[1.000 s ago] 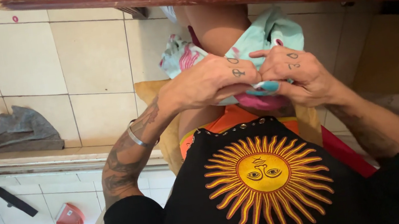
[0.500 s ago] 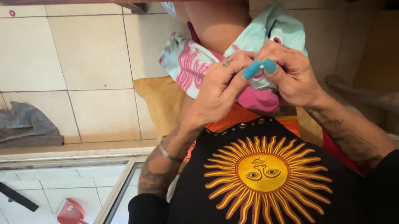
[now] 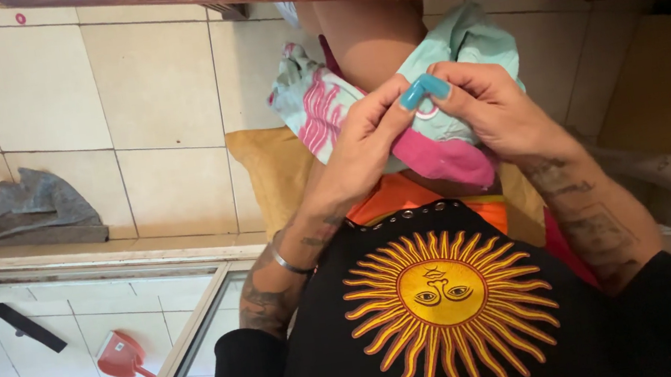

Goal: Trimming and cutting holes in a patterned leather piece using scissors and pliers

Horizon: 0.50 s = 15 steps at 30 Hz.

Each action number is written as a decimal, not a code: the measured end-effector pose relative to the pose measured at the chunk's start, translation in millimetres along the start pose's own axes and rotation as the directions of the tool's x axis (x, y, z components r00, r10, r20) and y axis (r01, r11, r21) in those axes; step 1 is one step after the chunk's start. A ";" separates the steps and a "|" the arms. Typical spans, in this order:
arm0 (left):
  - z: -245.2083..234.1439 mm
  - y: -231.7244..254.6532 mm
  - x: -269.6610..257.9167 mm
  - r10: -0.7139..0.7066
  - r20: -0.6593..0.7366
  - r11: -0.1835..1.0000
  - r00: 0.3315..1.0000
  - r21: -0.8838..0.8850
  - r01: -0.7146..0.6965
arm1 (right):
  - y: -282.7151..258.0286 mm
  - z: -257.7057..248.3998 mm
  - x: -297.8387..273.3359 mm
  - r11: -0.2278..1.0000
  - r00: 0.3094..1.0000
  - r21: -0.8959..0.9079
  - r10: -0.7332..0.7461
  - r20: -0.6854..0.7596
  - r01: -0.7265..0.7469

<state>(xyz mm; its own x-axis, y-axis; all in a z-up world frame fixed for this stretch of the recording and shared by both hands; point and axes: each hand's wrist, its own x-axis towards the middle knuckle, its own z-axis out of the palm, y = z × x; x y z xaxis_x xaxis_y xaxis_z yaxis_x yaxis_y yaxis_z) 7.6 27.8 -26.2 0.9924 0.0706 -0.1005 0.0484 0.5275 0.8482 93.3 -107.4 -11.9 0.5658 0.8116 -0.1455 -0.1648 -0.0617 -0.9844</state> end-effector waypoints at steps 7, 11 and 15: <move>5.6 18.8 1.3 -0.054 -0.096 0.993 0.994 0.101 0.064 | -17.9 -2.5 5.5 0.984 0.993 -0.152 0.102 0.057 -0.093; 11.1 30.6 -5.9 -0.088 -0.104 0.956 0.991 0.269 0.113 | -22.4 -44.4 6.5 0.762 0.994 -0.646 -0.096 -0.050 0.042; 18.9 41.0 -11.7 -0.231 -0.309 0.896 0.923 0.302 0.325 | -25.6 -85.5 5.0 0.174 0.878 -0.980 -0.479 0.004 0.099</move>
<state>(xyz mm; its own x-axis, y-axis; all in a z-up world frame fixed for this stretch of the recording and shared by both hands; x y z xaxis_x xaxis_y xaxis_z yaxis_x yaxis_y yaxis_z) 0.2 32.6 19.6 0.8696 0.2047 -0.4494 0.4005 0.2401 0.8843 169.4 -151.4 4.1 0.5726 0.7439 0.3446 0.8189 -0.4992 -0.2831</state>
